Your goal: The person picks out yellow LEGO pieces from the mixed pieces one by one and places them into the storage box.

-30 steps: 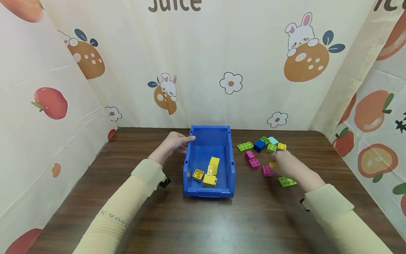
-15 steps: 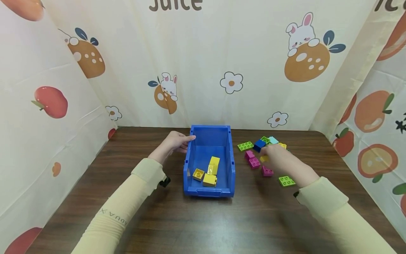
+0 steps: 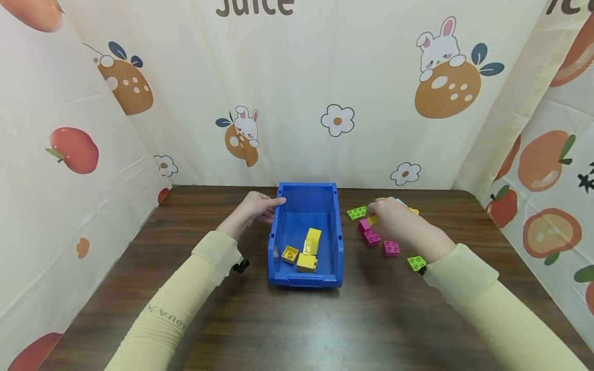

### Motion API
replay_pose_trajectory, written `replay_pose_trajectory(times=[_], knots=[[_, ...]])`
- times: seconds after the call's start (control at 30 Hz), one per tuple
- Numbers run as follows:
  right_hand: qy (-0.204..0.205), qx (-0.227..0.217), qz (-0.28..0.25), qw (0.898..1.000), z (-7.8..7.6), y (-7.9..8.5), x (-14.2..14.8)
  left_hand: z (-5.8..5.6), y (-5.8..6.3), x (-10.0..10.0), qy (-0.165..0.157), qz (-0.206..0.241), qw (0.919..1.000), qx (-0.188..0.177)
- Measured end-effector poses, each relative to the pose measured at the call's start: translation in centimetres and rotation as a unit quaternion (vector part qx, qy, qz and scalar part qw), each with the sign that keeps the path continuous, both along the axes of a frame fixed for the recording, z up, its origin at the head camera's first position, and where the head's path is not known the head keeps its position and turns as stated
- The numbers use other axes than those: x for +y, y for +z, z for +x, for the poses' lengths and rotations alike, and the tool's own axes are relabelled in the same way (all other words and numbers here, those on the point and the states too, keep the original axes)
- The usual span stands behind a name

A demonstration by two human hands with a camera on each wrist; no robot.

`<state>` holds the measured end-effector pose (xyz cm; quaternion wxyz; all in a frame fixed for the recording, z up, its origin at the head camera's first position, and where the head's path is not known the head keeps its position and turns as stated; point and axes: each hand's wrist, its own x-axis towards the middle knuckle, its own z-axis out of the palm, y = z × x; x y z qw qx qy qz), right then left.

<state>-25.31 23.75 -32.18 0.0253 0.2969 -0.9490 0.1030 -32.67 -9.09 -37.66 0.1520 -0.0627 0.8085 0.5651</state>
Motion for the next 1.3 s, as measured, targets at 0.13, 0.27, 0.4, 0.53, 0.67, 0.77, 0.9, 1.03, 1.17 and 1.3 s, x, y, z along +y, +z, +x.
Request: replay_pose_trajectory(times=[0.13,0.27,0.4,0.53,0.67,0.77,0.9,1.03,1.17,1.3], knots=[[0.005,0.015,-0.002,1.000,0.1,0.6,-0.9,0.0,0.1,0.0,0.002,-0.003,1.0000,0.000],[-0.003,0.011,-0.008,1.000,0.2,1.1,-1.7,0.0,0.1,0.0,0.004,-0.007,1.0000,-0.002],[-0.017,0.001,-0.012,1.000,0.2,1.5,-2.6,0.0,0.1,0.0,0.006,-0.003,1.0000,-0.002],[-0.022,-0.008,-0.013,1.000,0.2,2.0,-3.5,-0.1,0.1,-0.1,0.007,0.000,1.0000,-0.002],[-0.031,-0.021,-0.009,0.999,0.2,2.1,-4.4,-0.1,0.0,-0.1,0.010,-0.005,0.9999,-0.003],[-0.037,-0.024,-0.007,0.999,0.1,2.0,-5.2,-0.1,0.0,0.0,0.011,-0.006,0.9999,-0.005],[-0.032,-0.020,-0.010,0.999,-0.1,1.9,-6.2,-0.1,0.0,0.0,0.008,-0.001,0.9999,-0.006],[-0.010,-0.004,-0.010,1.000,-0.5,1.8,-7.2,-0.1,0.1,0.0,0.007,0.001,1.0000,-0.005],[0.021,0.015,-0.005,1.000,-1.0,1.3,-8.1,-0.1,0.1,0.0,0.007,0.002,1.0000,-0.005],[0.027,0.000,0.002,1.000,-1.2,0.6,-9.0,-0.1,0.0,0.0,0.009,-0.001,0.9999,-0.007]])
